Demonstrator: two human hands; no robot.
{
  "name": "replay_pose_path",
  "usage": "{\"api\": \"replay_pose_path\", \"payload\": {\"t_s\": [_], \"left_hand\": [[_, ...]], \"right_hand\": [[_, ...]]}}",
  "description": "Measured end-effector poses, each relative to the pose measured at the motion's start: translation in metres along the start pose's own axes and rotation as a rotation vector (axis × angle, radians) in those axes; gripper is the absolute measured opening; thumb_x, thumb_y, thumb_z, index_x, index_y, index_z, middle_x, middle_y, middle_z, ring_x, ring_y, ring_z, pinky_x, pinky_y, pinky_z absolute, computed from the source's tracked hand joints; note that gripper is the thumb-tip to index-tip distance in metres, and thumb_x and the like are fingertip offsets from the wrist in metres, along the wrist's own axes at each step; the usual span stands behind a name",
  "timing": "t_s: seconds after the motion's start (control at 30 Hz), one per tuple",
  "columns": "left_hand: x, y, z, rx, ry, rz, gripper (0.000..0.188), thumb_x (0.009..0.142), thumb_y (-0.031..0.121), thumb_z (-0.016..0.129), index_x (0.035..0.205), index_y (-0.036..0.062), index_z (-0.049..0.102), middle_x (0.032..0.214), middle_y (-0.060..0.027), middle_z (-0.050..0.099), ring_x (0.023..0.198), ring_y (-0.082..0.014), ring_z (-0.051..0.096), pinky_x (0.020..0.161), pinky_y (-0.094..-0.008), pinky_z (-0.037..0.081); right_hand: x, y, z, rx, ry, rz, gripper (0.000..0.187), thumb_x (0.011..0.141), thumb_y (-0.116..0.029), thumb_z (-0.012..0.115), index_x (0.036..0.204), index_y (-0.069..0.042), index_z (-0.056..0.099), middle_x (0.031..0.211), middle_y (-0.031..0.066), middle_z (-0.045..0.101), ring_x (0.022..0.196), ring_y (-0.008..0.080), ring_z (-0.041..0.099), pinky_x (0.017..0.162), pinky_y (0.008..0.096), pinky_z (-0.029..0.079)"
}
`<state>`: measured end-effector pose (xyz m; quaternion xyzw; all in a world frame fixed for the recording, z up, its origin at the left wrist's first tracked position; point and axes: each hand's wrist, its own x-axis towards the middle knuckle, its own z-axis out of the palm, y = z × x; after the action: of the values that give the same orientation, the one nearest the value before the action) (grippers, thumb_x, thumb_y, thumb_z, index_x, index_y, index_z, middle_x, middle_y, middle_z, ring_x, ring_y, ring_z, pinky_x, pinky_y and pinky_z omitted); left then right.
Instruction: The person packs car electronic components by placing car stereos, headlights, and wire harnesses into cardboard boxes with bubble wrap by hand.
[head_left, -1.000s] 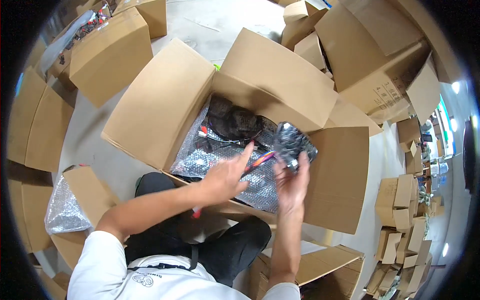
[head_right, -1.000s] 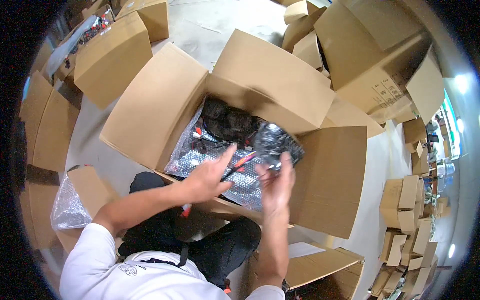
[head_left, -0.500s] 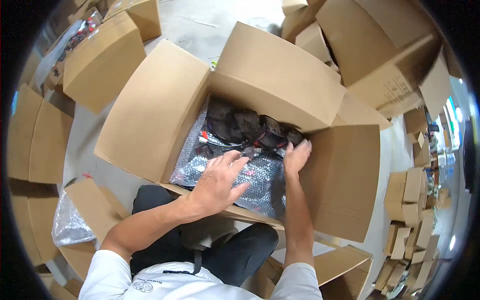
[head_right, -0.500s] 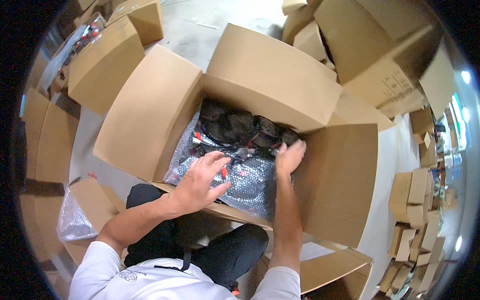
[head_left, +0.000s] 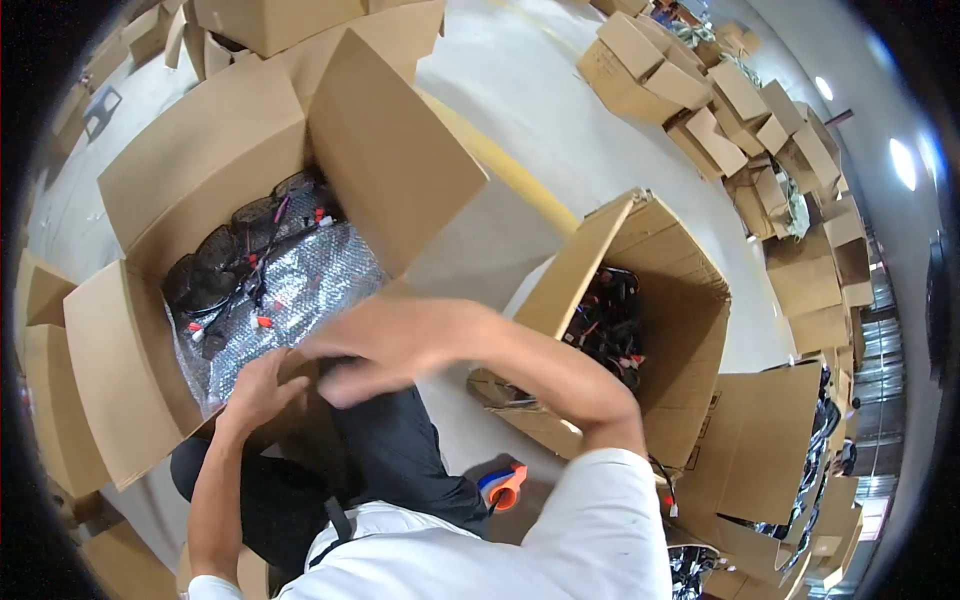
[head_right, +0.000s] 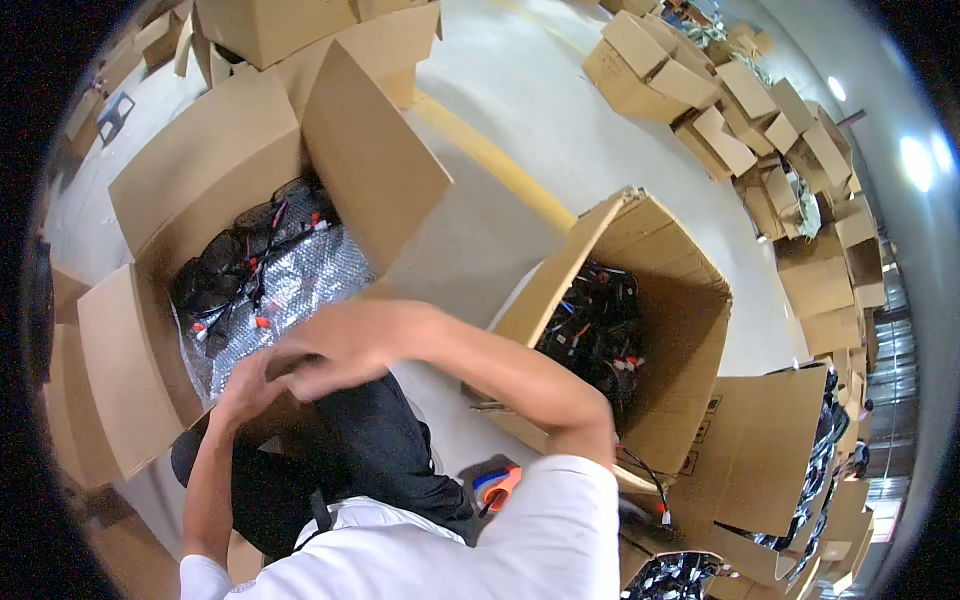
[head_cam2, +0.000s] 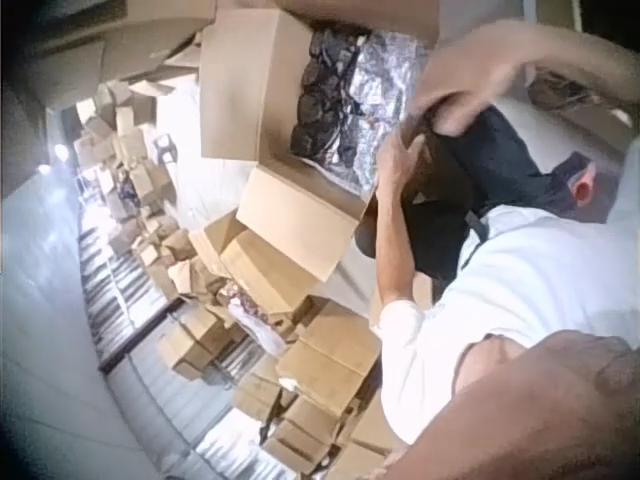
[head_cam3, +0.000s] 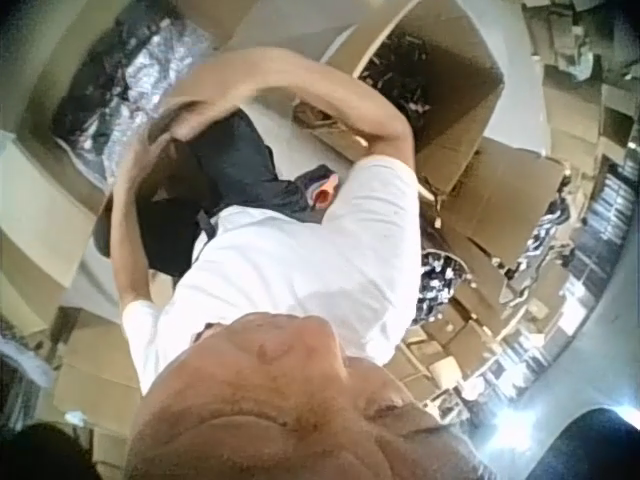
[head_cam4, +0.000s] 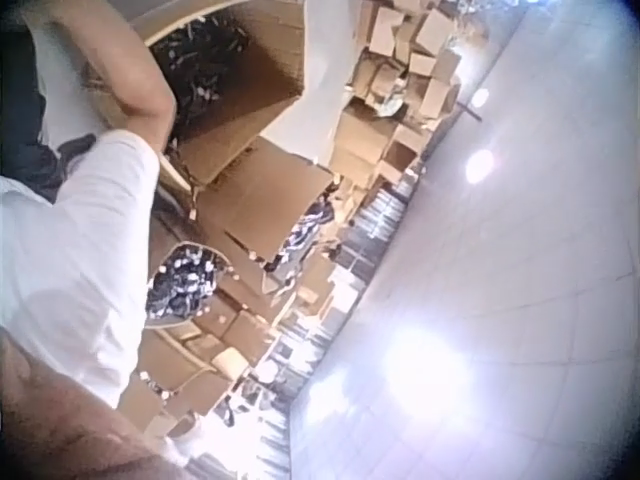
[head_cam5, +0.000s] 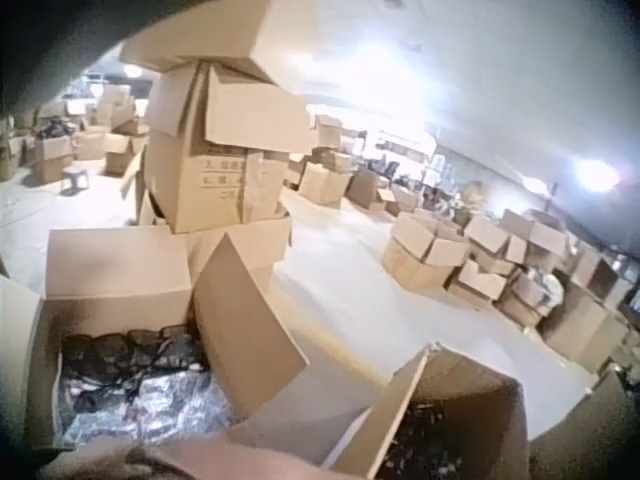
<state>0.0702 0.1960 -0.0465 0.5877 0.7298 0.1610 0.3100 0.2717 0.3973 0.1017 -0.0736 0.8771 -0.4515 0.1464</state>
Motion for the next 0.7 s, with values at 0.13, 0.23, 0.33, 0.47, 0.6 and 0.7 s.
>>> {"api": "replay_pose_path", "payload": {"t_s": [0.13,0.23,0.33,0.47,0.6,0.7], "left_hand": [[-0.005,0.002,0.015,0.074,0.129,-0.119,0.041,0.082,0.025,0.071,0.113,-0.0004,0.062,0.103,-0.0243,0.066,0.098,-0.0421,0.062,0.085,-0.0462,0.049],[-0.001,0.011,0.019,0.121,0.192,-0.098,0.035,0.081,0.025,0.072,0.107,0.0024,0.063,0.098,-0.0234,0.067,0.092,-0.0421,0.063,0.079,-0.0472,0.049],[0.012,0.017,0.022,0.159,0.184,-0.116,0.033,0.081,0.025,0.072,0.104,0.0032,0.063,0.094,-0.0222,0.067,0.090,-0.0417,0.063,0.076,-0.0481,0.049],[-0.009,0.004,0.024,0.219,0.272,-0.137,0.032,0.081,0.026,0.072,0.104,0.0052,0.064,0.092,-0.0198,0.068,0.087,-0.0402,0.064,0.075,-0.0478,0.050],[-0.002,0.004,0.033,0.251,0.250,-0.102,0.032,0.081,0.029,0.072,0.104,0.0075,0.065,0.094,-0.0143,0.068,0.089,-0.0366,0.066,0.076,-0.0457,0.052],[-0.003,0.007,0.034,0.272,0.344,-0.115,0.033,0.082,0.032,0.071,0.104,0.0076,0.064,0.099,-0.0134,0.068,0.091,-0.0357,0.065,0.078,-0.0452,0.052]], "right_hand": [[-0.189,0.017,0.021,0.602,0.459,0.296,0.058,0.090,-0.035,0.070,0.130,0.005,0.056,0.115,0.0139,0.069,0.107,0.0195,0.064,0.094,0.0334,0.050],[-0.293,0.111,0.053,0.204,1.315,0.677,0.041,0.087,-0.020,0.072,0.118,0.006,0.062,0.108,0.0156,0.070,0.101,0.0241,0.066,0.090,0.0348,0.051],[-0.381,0.222,0.143,-0.341,0.902,1.280,0.102,0.067,-0.043,0.084,0.142,0.004,0.032,0.144,0.0273,0.040,0.125,0.0441,0.049,0.102,0.0475,0.044],[-0.313,0.258,0.166,-0.831,0.472,1.272,0.106,0.064,-0.038,0.086,0.146,-0.001,0.031,0.148,0.0216,0.037,0.137,0.0353,0.039,0.114,0.0502,0.030],[-0.329,0.304,0.179,-1.006,0.558,1.143,0.043,0.093,-0.004,0.041,0.136,-0.001,0.048,0.129,0.0161,0.060,0.133,0.0282,0.045,0.118,0.0491,0.017],[-0.355,0.304,0.192,-0.855,0.375,1.137,0.023,0.087,-0.008,0.059,0.109,-0.004,0.059,0.105,0.0211,0.067,0.116,0.0370,0.057,0.101,0.0477,0.044]]}}
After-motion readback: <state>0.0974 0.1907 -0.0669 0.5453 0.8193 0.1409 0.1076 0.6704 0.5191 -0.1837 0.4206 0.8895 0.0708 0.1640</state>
